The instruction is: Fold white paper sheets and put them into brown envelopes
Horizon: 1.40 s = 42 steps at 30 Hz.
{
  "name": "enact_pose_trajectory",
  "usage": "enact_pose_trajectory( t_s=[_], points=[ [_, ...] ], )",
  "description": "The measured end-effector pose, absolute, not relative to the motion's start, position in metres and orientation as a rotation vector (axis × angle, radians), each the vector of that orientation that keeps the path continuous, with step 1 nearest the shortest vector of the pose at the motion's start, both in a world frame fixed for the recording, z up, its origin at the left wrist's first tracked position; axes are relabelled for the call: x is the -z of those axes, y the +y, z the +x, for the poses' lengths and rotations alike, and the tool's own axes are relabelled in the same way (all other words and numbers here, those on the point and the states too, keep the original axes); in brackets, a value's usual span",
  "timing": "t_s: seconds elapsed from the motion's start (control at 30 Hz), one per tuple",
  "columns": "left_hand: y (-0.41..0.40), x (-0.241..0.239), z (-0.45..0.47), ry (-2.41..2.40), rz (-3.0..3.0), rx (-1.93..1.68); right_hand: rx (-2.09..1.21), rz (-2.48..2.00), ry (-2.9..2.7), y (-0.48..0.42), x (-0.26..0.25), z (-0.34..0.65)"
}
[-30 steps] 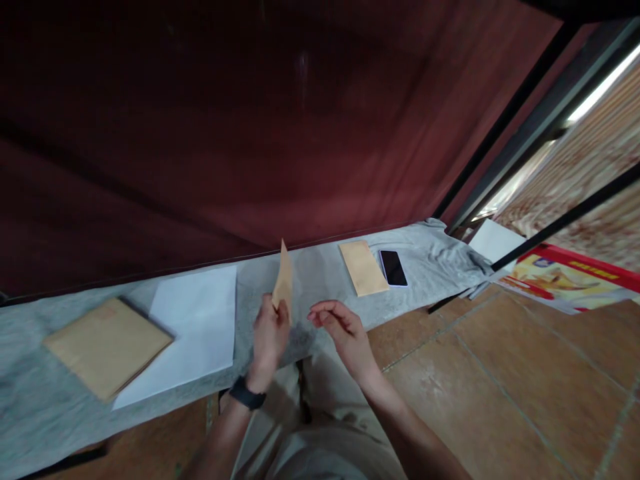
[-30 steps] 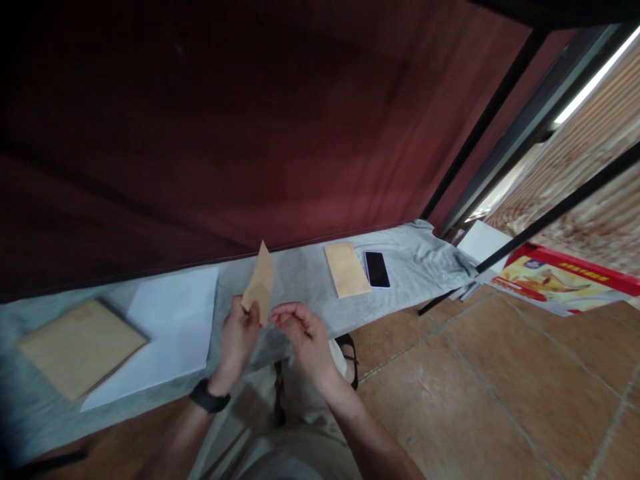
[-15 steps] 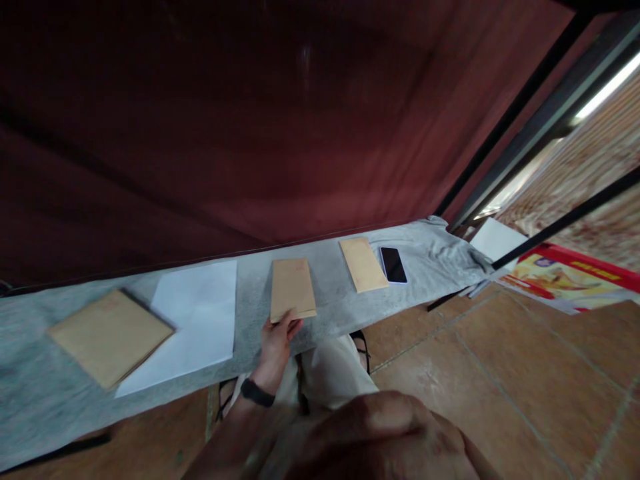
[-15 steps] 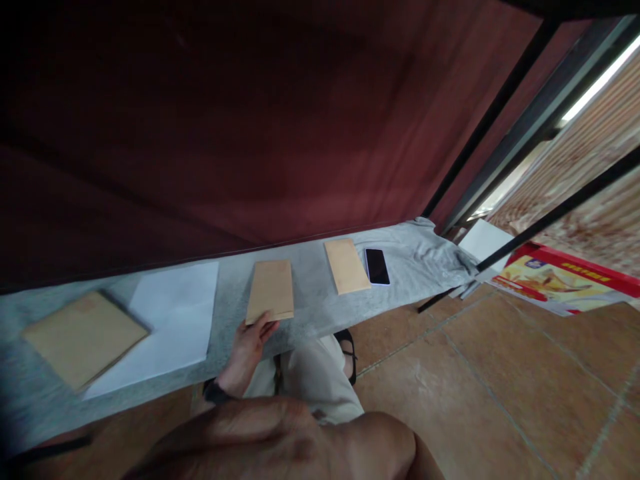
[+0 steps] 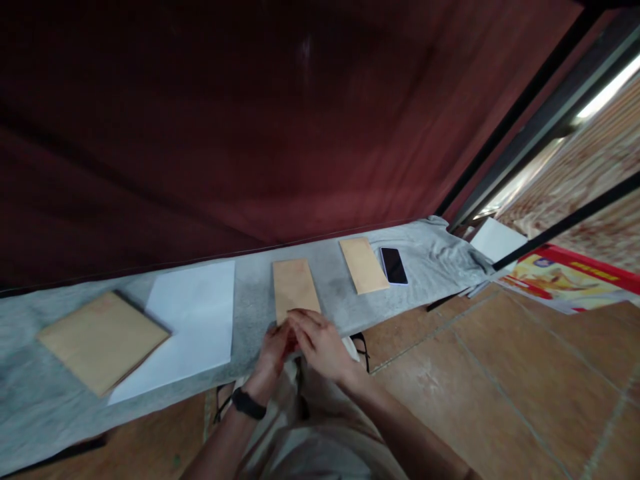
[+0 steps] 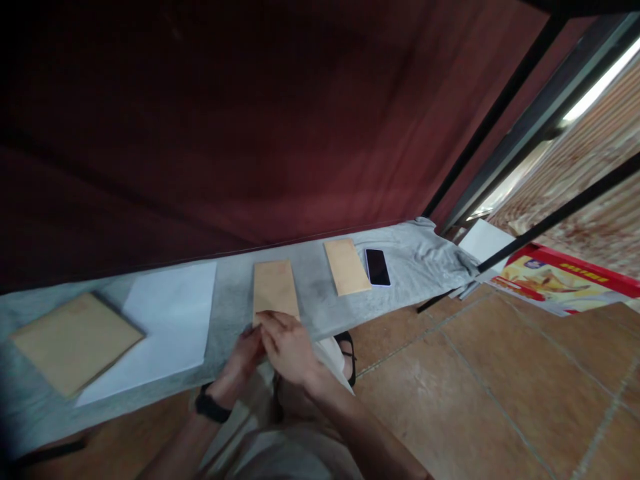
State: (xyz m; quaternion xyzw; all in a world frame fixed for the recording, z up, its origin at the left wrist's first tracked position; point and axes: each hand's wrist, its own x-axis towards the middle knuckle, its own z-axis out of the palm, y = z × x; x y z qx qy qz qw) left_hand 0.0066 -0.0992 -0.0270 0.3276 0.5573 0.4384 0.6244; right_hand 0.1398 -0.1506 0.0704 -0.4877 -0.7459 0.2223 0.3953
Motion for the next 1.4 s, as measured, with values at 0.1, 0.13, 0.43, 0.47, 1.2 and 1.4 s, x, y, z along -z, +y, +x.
enact_pose_trajectory(
  t_s=[0.1,0.13,0.43,0.47,1.2,1.4],
  points=[
    [-0.099,0.020,0.008,1.335,0.641,-0.895,-0.406,-1.325,-1.993,-0.137,-0.002,0.149],
    [-0.099,0.017,0.007,1.354,0.609,-0.856,-0.365,-1.338,-2.022,-0.136,0.016,0.152],
    [-0.114,0.013,-0.008,1.410,0.690,-0.605,-0.203,-1.358,-2.249,-0.141,0.061,0.170],
    [-0.117,0.015,-0.012,1.433,0.772,-0.575,-0.200,-1.356,-2.272,-0.141,0.060,0.171],
    [-0.141,0.063,-0.049,1.376,2.899,-0.549,-0.155,-1.447,-2.259,-0.153,0.063,0.185],
    [-0.141,0.064,-0.051,1.386,2.897,-0.512,-0.124,-1.447,-2.256,-0.160,0.054,0.177]
  ],
)
